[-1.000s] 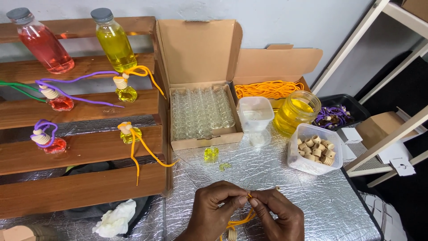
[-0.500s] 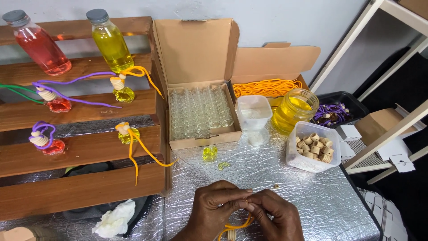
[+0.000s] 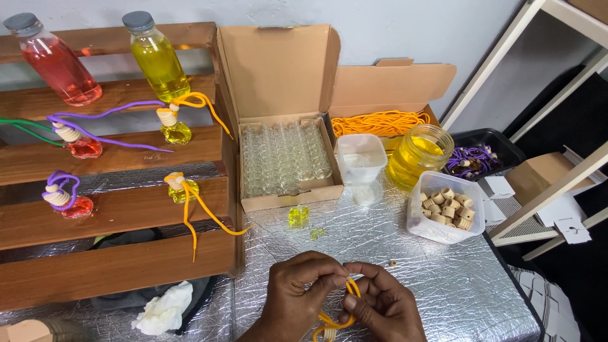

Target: Assembling small hanging perfume diffusers by threading cords through wooden caps and attaching plastic stoppers.

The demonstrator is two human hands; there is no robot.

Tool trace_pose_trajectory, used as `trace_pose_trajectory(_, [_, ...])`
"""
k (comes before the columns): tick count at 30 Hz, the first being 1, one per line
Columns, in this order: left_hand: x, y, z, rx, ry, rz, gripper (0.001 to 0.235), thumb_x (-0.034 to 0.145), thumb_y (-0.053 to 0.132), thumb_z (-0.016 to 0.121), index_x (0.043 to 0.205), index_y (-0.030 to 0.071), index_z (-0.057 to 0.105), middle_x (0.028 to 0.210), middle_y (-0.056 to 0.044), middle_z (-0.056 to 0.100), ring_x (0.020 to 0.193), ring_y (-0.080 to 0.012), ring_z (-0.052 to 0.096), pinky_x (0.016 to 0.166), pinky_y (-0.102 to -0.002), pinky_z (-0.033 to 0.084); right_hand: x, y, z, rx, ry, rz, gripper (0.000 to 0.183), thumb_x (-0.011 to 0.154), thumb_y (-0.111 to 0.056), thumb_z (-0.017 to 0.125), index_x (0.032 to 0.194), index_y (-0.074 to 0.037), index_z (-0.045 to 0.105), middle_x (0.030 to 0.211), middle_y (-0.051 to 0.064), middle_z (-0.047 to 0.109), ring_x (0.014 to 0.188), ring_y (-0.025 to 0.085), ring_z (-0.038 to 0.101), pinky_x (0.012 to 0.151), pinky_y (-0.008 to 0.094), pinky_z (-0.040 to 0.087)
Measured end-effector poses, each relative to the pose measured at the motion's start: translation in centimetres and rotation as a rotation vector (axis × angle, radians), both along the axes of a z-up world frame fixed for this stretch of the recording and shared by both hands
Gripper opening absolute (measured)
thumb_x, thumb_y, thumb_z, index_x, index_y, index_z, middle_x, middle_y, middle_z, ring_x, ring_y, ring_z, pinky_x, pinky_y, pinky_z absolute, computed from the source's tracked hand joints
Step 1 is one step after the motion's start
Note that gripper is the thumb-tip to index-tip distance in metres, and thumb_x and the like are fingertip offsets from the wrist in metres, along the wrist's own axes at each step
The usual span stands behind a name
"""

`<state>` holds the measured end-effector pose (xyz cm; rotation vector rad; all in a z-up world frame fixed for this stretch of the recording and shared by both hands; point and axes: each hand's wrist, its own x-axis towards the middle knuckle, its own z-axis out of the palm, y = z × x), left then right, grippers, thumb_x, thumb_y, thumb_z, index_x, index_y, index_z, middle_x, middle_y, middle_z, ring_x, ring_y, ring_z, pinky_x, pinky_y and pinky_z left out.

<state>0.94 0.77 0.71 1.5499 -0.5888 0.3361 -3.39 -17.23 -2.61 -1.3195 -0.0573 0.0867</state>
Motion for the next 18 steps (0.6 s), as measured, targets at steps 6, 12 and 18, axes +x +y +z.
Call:
trace_pose_trajectory(6, [0.0,1.9,4.6,-0.080,-0.016,0.081,0.010,0.085,-0.002,0.076,0.085,0.007,0.076,0.073,-0.003,0.073,0.067,-0.0136,0.070,0.063,-0.028,0.059,-0.7,-1.5,2.7,-0.382,0.096,0.139,0.025,0.091,-0.026,0.070,0.084,-0.005,0.080,0.079,0.008,0.078,0.071,0.022,0.081,0.067,0.034,0.065])
trace_pose_trajectory(12, [1.2,4.3,9.6,-0.055,-0.144,0.242,0.009,0.088,-0.004,0.073,0.083,0.003,0.073,0.072,-0.004,0.069,0.068,-0.0123,0.066,0.066,-0.025,0.057,-0.6,-1.8,0.4,-0.543,-0.287,0.180,0.043,0.099,-0.042,0.054,0.079,-0.011,0.074,0.070,0.001,0.068,0.064,0.015,0.065,0.060,0.030,0.051])
trace_pose_trajectory(18, [1.2,3.6,11.5,-0.027,-0.236,0.296,0.008,0.088,-0.004,0.073,0.083,0.003,0.073,0.073,-0.005,0.070,0.068,-0.0132,0.067,0.065,-0.024,0.058,-0.7,-0.8,0.8,-0.513,-0.380,0.172,0.047,0.102,-0.046,0.049,0.079,-0.010,0.070,0.070,0.002,0.063,0.065,0.017,0.059,0.060,0.032,0.046])
